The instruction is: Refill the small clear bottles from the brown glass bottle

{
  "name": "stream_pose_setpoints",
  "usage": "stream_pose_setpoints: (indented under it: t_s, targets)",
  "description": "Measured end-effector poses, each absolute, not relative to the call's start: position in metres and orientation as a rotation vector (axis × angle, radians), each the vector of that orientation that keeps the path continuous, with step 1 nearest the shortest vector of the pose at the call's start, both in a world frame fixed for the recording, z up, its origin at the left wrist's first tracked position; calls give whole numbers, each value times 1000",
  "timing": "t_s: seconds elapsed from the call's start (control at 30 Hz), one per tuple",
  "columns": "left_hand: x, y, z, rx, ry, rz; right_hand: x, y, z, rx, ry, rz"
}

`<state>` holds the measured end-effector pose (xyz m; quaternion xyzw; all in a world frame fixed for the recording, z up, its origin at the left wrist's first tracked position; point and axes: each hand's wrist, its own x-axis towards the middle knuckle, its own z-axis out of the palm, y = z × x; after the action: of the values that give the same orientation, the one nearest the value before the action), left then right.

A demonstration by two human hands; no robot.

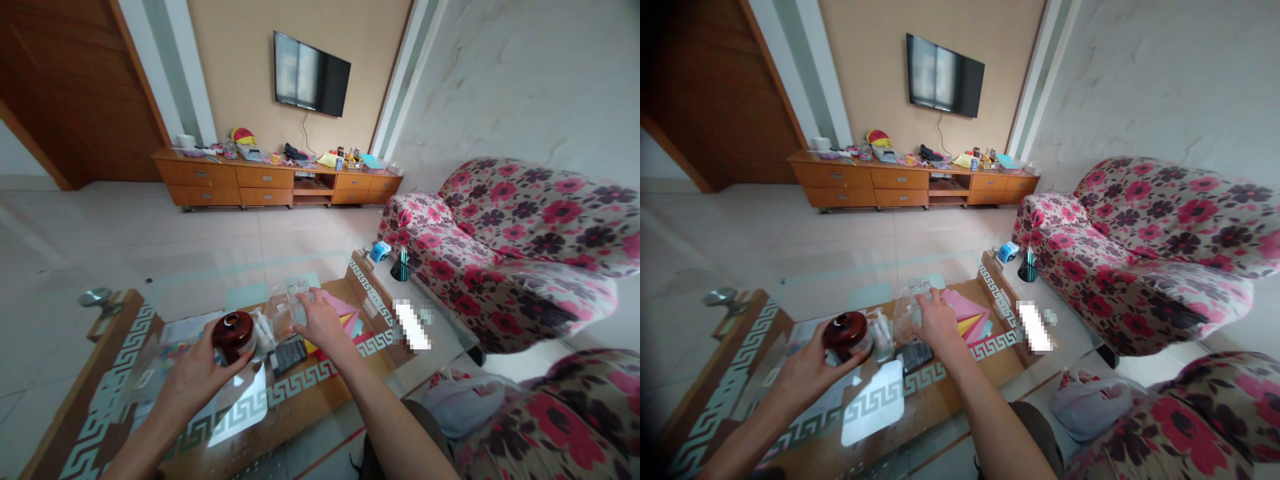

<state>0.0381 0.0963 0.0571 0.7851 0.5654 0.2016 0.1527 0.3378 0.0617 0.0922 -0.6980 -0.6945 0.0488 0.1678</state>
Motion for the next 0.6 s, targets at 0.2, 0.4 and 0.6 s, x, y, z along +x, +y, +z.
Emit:
stream_pose_setpoints:
  t_s: [0.2,0.4,0.6]
  targets:
    - [35,104,44,2229,1637,548,353,65,92,-1924,-1975,176]
    - [30,113,31,2214,1572,624,367,65,84,-1898,-1991,313]
    - [24,120,21,2187,1452,660,383,67,73,-1923,-1981,457]
